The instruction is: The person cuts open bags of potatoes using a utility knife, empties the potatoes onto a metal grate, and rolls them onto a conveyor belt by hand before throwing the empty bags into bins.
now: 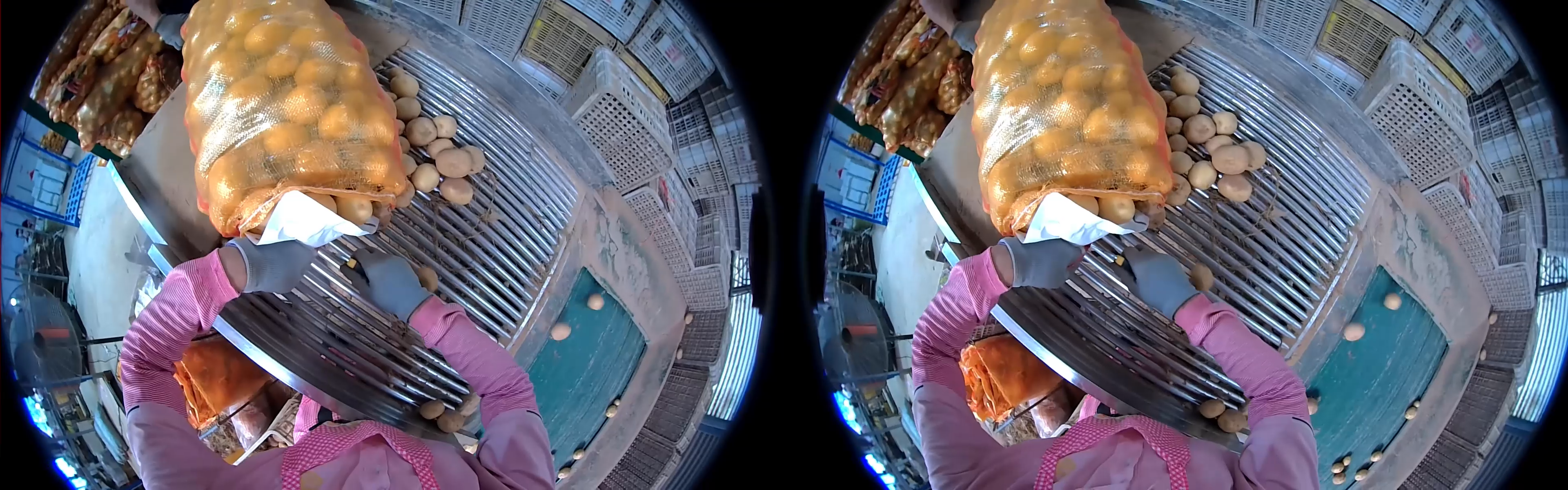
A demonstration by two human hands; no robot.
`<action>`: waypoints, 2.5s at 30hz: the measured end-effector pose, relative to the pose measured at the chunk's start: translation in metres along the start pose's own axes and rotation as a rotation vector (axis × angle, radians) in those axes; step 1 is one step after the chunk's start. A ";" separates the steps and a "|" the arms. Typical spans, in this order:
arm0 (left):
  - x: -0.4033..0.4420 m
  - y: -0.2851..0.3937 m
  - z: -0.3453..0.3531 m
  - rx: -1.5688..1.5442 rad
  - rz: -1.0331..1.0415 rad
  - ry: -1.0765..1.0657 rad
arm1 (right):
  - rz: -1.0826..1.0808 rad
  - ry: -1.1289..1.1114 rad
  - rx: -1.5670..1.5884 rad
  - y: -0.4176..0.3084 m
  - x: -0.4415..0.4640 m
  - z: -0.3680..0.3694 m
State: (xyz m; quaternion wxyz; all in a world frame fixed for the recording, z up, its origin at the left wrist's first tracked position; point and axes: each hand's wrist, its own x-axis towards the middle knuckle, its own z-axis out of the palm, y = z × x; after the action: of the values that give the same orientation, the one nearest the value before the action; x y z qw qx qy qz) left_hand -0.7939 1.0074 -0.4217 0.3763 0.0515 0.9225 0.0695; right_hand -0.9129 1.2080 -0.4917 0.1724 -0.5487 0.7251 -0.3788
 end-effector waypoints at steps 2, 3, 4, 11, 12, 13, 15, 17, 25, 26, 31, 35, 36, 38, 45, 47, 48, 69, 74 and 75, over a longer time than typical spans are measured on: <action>-0.002 0.002 -0.004 0.097 0.038 -0.007 | -0.003 -0.028 -0.043 -0.006 0.004 -0.007; -0.009 0.015 -0.020 -0.114 -0.042 -0.005 | -0.001 -0.025 -0.043 -0.008 0.005 -0.009; -0.013 0.022 -0.029 -0.327 -0.122 -0.002 | 0.013 -0.046 -0.075 -0.010 0.006 -0.012; -0.013 0.022 -0.025 -0.208 -0.105 -0.025 | 0.097 -0.115 -0.235 -0.013 0.007 -0.021; -0.011 0.016 -0.015 -0.159 -0.141 0.002 | 0.095 -0.117 -0.236 -0.013 0.009 -0.020; -0.009 0.012 -0.008 -0.109 -0.175 0.028 | 0.109 -0.082 -0.243 -0.014 0.012 -0.018; -0.020 0.035 -0.042 -0.321 -0.190 0.057 | 0.130 -0.048 -0.249 -0.013 0.015 -0.004; -0.015 0.028 -0.040 -0.532 -0.204 0.084 | 0.092 0.055 -0.092 -0.006 0.013 0.019; -0.011 0.017 -0.037 -0.092 -0.014 0.033 | 0.266 -0.295 0.097 -0.019 0.027 -0.001; -0.013 0.023 -0.046 -0.085 -0.010 0.038 | 0.321 -0.338 0.068 -0.026 0.036 -0.009; -0.017 0.034 -0.064 -0.176 -0.109 -0.083 | 0.515 -0.440 0.180 -0.043 0.035 -0.023; -0.041 0.017 -0.072 -0.368 -0.077 -0.032 | 0.310 -0.714 -0.054 -0.024 -0.022 0.013; -0.053 0.011 -0.071 -0.361 -0.081 -0.006 | 0.338 -0.617 0.058 -0.024 -0.035 0.016; -0.082 -0.002 -0.056 -0.617 -0.213 0.148 | 0.398 -0.361 0.155 -0.025 -0.058 0.019; -0.079 0.009 -0.008 -0.363 -0.188 0.249 | 0.162 0.272 0.160 -0.044 -0.052 0.013; -0.095 0.033 -0.013 -0.241 -0.280 0.338 | 0.115 0.253 0.176 -0.049 -0.058 0.028; -0.106 0.042 -0.006 -0.241 -0.283 0.350 | 0.088 0.237 0.205 -0.051 -0.064 0.037; -0.013 0.003 0.072 -0.169 -0.084 0.262 | 0.626 0.372 0.516 -0.121 -0.174 0.020; -0.129 0.018 0.028 -0.345 -0.024 0.817 | 0.568 0.451 0.367 -0.166 -0.141 0.034; -0.161 0.014 0.024 -0.349 -0.072 0.901 | 0.588 0.492 0.402 -0.183 -0.128 0.035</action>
State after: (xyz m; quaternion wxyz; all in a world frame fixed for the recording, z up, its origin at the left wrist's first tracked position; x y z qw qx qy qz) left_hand -0.6620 0.9996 -0.3260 -0.0554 -0.0794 0.9694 0.2256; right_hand -0.7249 1.2939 -0.4005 0.1983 -0.1678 0.7818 -0.5668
